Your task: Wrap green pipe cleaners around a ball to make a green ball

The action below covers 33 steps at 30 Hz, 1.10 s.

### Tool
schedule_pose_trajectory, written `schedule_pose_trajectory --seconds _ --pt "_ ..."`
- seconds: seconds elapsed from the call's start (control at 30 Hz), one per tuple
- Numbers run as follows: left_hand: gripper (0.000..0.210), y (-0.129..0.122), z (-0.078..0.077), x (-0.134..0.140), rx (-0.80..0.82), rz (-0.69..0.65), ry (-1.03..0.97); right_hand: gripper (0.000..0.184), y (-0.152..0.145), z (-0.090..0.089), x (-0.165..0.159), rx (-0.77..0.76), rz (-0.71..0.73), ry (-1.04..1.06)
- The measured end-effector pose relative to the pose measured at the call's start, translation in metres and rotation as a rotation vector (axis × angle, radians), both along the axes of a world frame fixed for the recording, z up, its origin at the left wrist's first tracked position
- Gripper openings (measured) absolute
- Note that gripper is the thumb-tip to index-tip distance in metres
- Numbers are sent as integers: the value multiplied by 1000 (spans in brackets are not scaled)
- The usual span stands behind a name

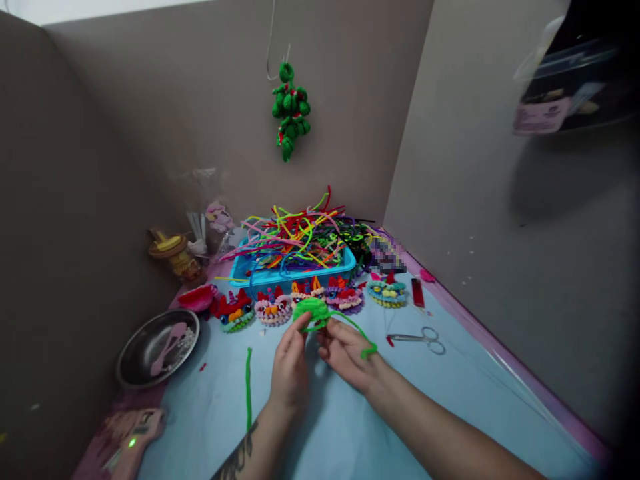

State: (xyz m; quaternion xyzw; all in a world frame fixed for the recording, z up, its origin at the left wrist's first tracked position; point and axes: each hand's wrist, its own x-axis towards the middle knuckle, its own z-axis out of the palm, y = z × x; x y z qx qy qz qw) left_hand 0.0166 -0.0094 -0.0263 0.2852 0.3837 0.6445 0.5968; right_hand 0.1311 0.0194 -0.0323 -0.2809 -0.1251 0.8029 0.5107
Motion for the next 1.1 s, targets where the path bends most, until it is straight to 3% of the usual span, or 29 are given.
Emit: schedule_pose_trajectory --seconds 0.23,0.33,0.47,0.53,0.63,0.8,0.93,1.1 --pt "35 2 -1 0 -41 -175 7 30 16 0 9 -98 -122 -36" --pt "28 5 4 -4 -126 -125 66 26 18 6 19 -21 -188 -87" --pt "30 7 7 -13 -115 61 270 21 14 13 26 140 -120 -230" --pt "29 8 10 -16 -64 26 306 21 11 14 26 213 -60 -285" --pt "48 8 17 -20 -23 -129 247 19 8 17 27 310 -13 -407" --pt "75 8 22 -24 42 -376 224 17 3 30 34 604 87 -777" --pt "75 6 24 -25 48 -348 287 18 -2 38 35 719 193 -890" --pt "63 1 27 -23 67 -250 454 18 -4 32 30 716 134 -857"
